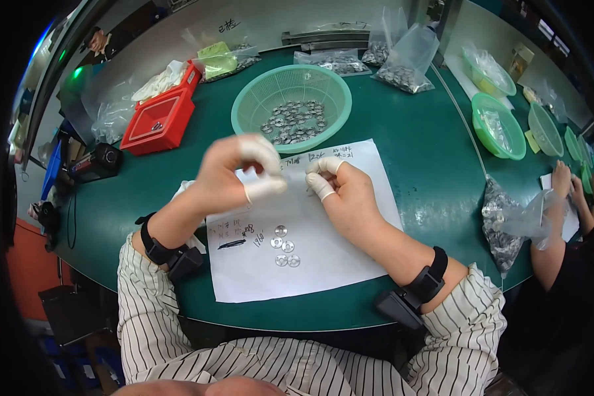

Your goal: The person picks up a metal disc and a small pin from the table, inserts the pin into the disc, and places the assembled unit into a green basket, repeating the process several times.

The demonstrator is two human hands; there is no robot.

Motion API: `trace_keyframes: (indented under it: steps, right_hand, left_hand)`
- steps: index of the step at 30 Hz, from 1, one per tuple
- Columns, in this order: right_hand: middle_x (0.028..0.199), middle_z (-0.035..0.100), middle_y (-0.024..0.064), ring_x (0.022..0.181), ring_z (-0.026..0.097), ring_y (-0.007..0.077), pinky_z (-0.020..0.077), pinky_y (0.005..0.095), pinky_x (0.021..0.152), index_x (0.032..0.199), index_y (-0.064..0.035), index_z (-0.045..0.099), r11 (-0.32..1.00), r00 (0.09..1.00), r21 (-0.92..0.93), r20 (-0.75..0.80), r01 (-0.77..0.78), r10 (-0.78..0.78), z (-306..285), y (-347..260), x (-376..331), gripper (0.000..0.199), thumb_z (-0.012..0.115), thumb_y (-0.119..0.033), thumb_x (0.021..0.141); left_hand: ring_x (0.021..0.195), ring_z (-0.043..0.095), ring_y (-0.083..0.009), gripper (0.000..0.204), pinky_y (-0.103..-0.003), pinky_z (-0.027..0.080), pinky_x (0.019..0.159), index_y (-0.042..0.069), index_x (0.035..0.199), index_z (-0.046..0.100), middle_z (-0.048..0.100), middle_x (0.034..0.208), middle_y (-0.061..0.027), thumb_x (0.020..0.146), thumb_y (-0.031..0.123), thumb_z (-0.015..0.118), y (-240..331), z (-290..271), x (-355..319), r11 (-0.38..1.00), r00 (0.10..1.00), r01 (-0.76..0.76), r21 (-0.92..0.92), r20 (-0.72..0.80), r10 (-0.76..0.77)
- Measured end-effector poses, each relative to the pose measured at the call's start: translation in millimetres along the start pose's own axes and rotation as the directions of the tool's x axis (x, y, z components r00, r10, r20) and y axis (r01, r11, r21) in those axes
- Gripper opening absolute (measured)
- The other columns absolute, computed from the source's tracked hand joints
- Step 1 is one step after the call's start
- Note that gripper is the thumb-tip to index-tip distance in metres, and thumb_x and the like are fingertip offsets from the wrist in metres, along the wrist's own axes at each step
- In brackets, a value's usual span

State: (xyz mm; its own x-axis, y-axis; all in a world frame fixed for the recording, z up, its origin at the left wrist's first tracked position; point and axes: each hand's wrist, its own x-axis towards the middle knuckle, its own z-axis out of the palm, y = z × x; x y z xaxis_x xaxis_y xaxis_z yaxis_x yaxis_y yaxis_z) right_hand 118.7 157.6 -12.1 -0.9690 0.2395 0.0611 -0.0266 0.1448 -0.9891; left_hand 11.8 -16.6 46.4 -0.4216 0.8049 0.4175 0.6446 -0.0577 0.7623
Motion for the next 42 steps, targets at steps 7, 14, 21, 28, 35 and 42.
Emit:
trace_keyframes:
  steps: [7,14,21,28,35,42]
  right_hand:
    - [0.083,0.061,0.0013,0.076,0.057,0.0078,0.0455,0.0220,0.068,0.099,-0.0021,0.059,0.994,0.997,-0.069,0.017,0.080,-0.079,-2.3,8.1,3.8,0.012,0.059,-0.010,0.090]
    - [0.086,0.061,0.0021,0.077,0.056,0.0075,0.0463,0.0220,0.067,0.100,-0.0012,0.059,0.995,0.996,-0.062,0.038,0.079,-0.077,-1.3,4.8,1.0,0.014,0.060,-0.010,0.090]
    - [0.084,0.062,0.0025,0.074,0.056,0.0076,0.0474,0.0222,0.065,0.099,-0.0004,0.059,0.986,0.993,-0.132,0.067,0.105,-0.097,-2.5,6.4,-6.0,0.015,0.062,-0.010,0.088]
    - [0.083,0.063,0.0048,0.073,0.059,0.0090,0.0491,0.0228,0.065,0.094,0.0007,0.060,0.949,0.983,-0.276,0.141,0.150,-0.114,-1.3,-2.2,-14.9,0.012,0.064,-0.007,0.086]
    - [0.082,0.063,0.0043,0.070,0.058,0.0085,0.0483,0.0221,0.062,0.094,0.0005,0.059,0.936,0.977,-0.313,0.187,0.160,-0.104,-1.7,-4.1,-15.0,0.012,0.063,-0.007,0.086]
    - [0.080,0.064,0.0038,0.068,0.057,0.0078,0.0476,0.0214,0.061,0.095,-0.0002,0.059,0.930,0.976,-0.328,0.188,0.165,-0.106,-2.8,-2.0,-15.2,0.011,0.063,-0.007,0.087]
  left_hand:
    - [0.072,0.050,-0.0051,0.015,-0.019,0.039,0.061,0.007,0.086,0.065,0.058,0.088,0.0005,0.074,0.005,0.073,2.1,-21.5,11.6,0.921,0.957,0.132,0.366,-0.288,-0.023]
    - [0.061,0.057,-0.0175,0.024,-0.030,0.046,0.058,0.005,0.082,0.068,0.060,0.071,-0.0081,0.070,0.023,0.077,-6.8,-3.6,-3.2,0.950,0.806,0.184,0.254,0.514,-0.293]
    - [0.063,0.054,-0.0168,0.021,-0.030,0.044,0.058,0.004,0.084,0.067,0.057,0.072,-0.0059,0.070,0.017,0.076,-27.2,21.1,-5.6,0.953,0.904,0.291,0.083,0.301,-0.302]
    - [0.067,0.057,-0.0205,0.011,-0.031,0.046,0.060,0.007,0.081,0.068,0.057,0.074,-0.0063,0.071,0.011,0.071,-28.8,15.1,-5.8,0.971,0.908,0.184,0.152,0.353,-0.227]
    - [0.070,0.060,-0.0230,0.011,-0.034,0.048,0.062,0.007,0.079,0.068,0.059,0.074,-0.0081,0.069,0.012,0.069,-35.3,15.4,-8.9,0.978,0.928,0.151,0.143,0.322,-0.190]
    - [0.067,0.057,-0.0208,0.010,-0.032,0.045,0.059,0.007,0.079,0.067,0.057,0.073,-0.0070,0.070,0.010,0.070,-40.4,18.6,-13.1,0.985,0.940,0.127,0.115,0.303,-0.156]
